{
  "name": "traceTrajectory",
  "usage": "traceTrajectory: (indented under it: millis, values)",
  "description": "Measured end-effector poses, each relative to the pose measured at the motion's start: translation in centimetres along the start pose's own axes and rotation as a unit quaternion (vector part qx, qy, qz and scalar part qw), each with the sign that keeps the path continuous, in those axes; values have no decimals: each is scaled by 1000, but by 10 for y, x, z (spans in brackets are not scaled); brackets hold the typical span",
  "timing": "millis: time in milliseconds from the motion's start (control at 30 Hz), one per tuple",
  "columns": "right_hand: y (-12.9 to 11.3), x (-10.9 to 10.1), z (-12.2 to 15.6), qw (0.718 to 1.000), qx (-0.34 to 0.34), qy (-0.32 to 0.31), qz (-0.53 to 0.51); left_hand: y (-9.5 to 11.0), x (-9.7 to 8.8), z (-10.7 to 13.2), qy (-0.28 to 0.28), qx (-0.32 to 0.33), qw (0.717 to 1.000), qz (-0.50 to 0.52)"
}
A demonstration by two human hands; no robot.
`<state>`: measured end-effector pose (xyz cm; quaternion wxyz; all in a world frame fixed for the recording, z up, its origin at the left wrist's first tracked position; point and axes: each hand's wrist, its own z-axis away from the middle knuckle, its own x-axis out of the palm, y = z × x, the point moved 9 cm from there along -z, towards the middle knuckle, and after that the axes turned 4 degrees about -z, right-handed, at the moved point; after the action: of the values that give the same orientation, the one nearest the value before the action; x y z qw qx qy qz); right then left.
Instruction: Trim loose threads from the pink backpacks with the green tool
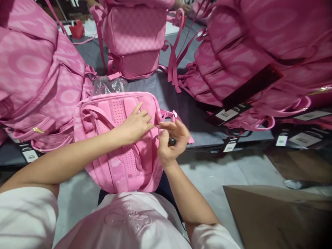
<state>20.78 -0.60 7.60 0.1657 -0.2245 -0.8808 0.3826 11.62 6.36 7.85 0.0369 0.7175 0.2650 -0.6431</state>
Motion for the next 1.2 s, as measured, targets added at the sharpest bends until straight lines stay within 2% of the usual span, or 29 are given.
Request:
traceTrajectory:
  millis: [67,167,233,333,467,667,833,967,1200]
  values:
    - [33,3,14,998,53,-29,1,1,0,2,8,-7,1000,-5]
    - [64,-14,29,987,117,-85,62,5,2,4,12,-6,1000,11]
    - [71,-28,33,976,153,-121,97,7,7,2,-4,-11,999,38]
    - [75,-48,35,961,243,-105,80,9,14,0,-28,-32,998,50]
    - [78,-47,41,934,342,-95,39,15,21,4,-14,-25,998,58]
    - [82,-41,41,938,330,-53,93,19,20,15,36,6,997,62]
    - [79,-28,37,944,303,-80,100,20,24,15,13,-4,999,46]
    - [76,-27,34,950,284,-75,109,20,32,17,-8,-19,996,82]
    - [79,-28,34,951,281,-68,114,18,35,20,4,-39,992,121]
